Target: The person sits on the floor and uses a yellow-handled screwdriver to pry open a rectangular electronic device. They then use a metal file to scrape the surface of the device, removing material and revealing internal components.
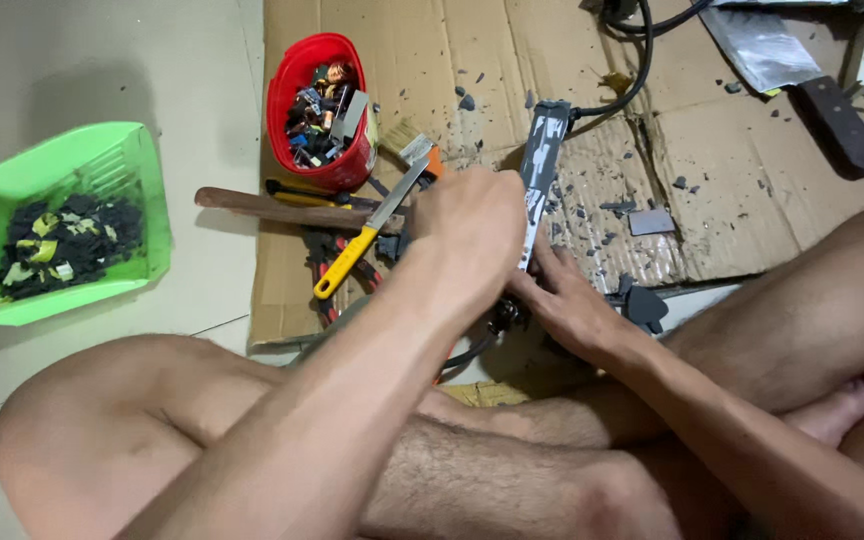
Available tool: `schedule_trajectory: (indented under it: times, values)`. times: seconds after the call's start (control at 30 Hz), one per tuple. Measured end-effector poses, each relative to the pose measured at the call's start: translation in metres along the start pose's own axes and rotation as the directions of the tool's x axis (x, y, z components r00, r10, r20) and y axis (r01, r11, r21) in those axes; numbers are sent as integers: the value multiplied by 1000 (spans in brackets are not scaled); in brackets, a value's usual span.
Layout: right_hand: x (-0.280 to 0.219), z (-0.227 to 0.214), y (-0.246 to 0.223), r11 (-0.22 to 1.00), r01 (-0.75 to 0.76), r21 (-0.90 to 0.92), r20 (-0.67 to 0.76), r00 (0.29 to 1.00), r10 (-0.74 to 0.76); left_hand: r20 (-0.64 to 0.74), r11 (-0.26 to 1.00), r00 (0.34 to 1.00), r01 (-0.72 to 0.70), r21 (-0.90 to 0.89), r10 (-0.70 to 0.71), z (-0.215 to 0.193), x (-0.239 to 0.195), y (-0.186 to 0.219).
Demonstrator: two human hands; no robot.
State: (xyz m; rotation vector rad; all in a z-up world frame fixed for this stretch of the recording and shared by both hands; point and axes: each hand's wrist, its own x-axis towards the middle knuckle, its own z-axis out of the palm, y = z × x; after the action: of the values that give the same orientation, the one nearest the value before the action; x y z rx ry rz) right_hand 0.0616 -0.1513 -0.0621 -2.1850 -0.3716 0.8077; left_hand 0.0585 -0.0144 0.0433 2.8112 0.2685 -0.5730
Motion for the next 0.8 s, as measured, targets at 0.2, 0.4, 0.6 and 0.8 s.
schedule_trajectory:
  times: [0.2, 0.4, 0.6, 0.8]
  values:
    - [1, -1, 0, 995, -35, 96, 4, 999, 35, -131, 976, 991, -43, -212, 15, 39, -15, -32]
    - [-4, -6, -4, 997, -32, 76, 4, 999, 32, -10, 847, 984, 147, -511, -177, 24, -27, -18]
    - [-18, -5, -33, 972, 9, 234, 22, 1000, -15, -70, 908, 990, 85, -410, -125, 34, -14, -26]
    - [-33, -7, -44, 949, -110, 296, 13, 994, 111, 94, 862, 964, 264, -433, -248, 61, -48, -48]
